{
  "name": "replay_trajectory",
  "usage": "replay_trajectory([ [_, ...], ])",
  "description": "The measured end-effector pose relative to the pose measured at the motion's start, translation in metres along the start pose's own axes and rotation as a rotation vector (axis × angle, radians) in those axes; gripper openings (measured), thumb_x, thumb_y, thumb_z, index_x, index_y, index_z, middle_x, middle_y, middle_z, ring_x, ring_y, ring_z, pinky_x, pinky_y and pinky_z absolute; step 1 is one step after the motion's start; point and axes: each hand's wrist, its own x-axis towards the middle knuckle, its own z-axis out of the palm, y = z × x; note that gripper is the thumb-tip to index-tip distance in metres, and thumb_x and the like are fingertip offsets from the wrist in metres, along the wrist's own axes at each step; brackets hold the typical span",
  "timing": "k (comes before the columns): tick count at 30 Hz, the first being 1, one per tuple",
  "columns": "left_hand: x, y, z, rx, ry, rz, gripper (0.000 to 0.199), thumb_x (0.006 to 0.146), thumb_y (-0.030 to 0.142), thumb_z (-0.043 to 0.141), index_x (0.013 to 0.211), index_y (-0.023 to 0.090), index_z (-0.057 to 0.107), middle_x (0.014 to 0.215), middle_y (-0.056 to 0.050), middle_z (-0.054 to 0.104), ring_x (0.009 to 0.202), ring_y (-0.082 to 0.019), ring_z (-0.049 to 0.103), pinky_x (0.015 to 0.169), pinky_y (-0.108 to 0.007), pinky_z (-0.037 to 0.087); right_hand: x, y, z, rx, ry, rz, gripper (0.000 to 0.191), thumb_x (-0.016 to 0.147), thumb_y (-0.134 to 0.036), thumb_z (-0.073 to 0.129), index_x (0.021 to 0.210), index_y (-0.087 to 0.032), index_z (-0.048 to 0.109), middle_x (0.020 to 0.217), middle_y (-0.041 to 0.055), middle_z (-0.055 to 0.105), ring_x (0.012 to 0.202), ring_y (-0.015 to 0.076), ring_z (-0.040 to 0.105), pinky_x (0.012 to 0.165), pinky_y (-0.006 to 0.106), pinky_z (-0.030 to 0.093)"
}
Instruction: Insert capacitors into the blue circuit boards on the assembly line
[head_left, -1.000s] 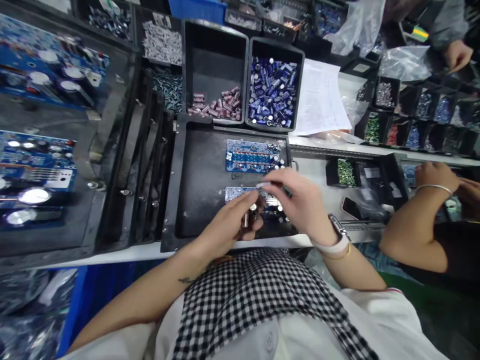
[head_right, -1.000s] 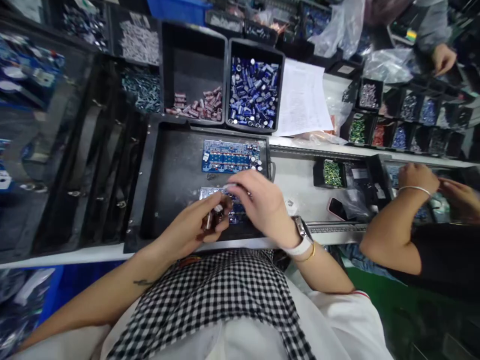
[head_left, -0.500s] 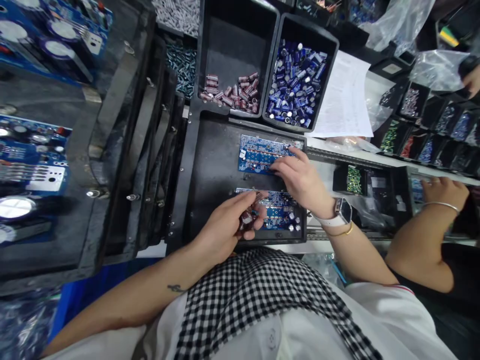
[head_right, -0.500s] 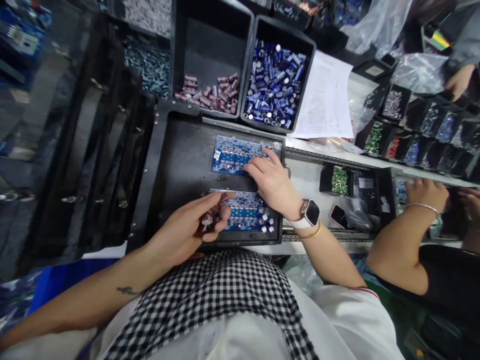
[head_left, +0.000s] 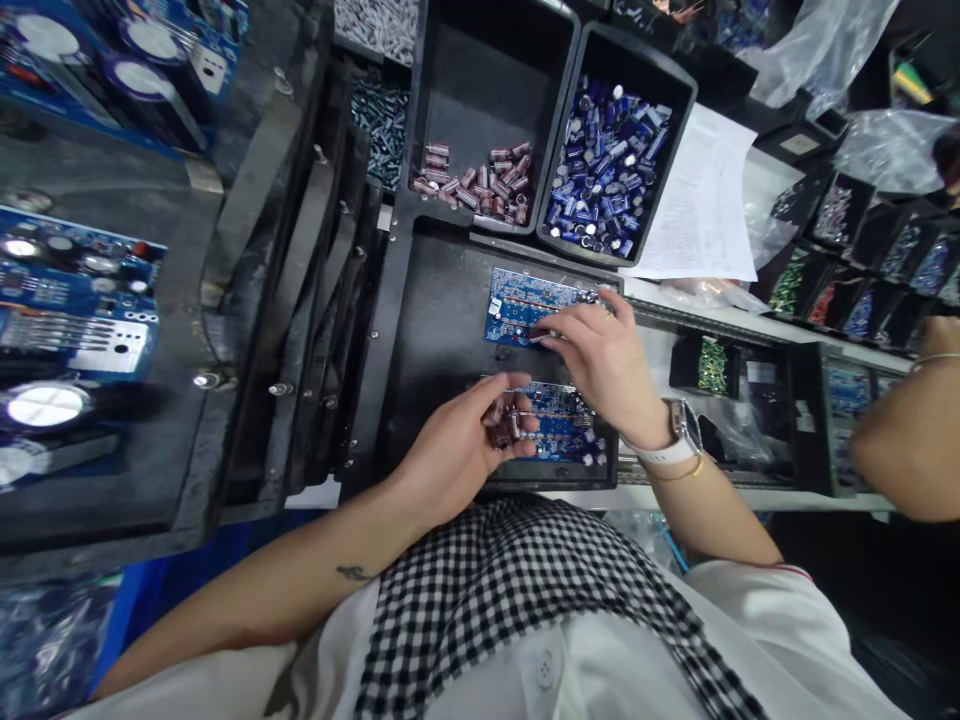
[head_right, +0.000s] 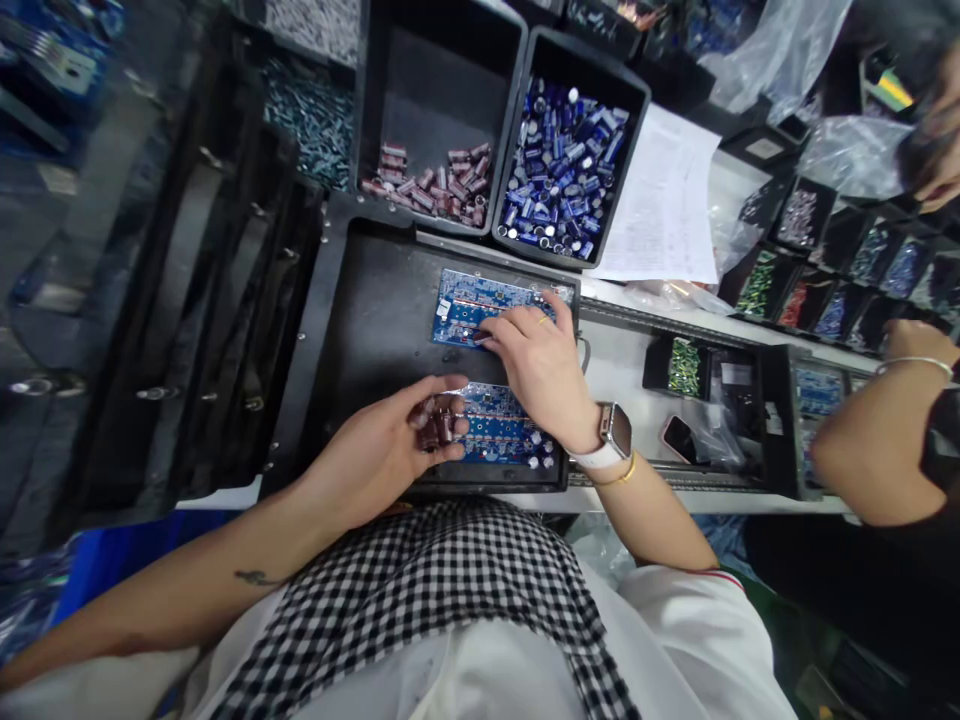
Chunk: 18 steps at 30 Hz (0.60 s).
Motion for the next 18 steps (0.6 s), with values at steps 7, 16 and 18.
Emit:
replay_trajectory([
  [7, 0.0, 0.003, -0.005, -0.041, 0.024, 0.021, 0.021, 0.095, 0.013, 0.044, 0.105, 0.006, 0.061, 0.092, -0.014, 0.065, 0.074, -0.016, 0.062, 0.06, -0.026, 0.054, 0.009, 0.015, 0.016, -0.035, -0.064, -0.058, 0.022, 0.098, -0.019, 0.044, 0.111, -0.021, 0.062, 0.101, 0.0034, 0.069, 0.097, 0.0185, 0.063, 0.116, 0.051, 0.029],
  [16, -0.005, 0.008, -0.011, 0.115, 0.073, 0.009, 0.021, 0.097, 0.022, 0.051, 0.088, 0.007, 0.062, 0.064, -0.002, 0.052, 0.047, -0.005, 0.039, 0.035, -0.011, 0.027, 0.011, 0.013, 0.018, -0.103, -0.087, -0.091, 0.025, 0.098, -0.013, 0.038, 0.106, -0.016, 0.061, 0.099, 0.0064, 0.065, 0.096, 0.0189, 0.06, 0.114, 0.047, 0.031],
  [18, -0.004, 0.012, -0.01, 0.156, 0.105, 0.0, 0.021, 0.097, 0.022, 0.049, 0.086, 0.009, 0.062, 0.061, 0.001, 0.044, 0.045, -0.005, 0.034, 0.033, -0.01, 0.026, 0.014, 0.013, 0.017, -0.129, -0.11, -0.107, 0.024, 0.096, -0.01, 0.039, 0.105, -0.015, 0.06, 0.1, 0.0067, 0.064, 0.095, 0.0185, 0.061, 0.113, 0.047, 0.03],
])
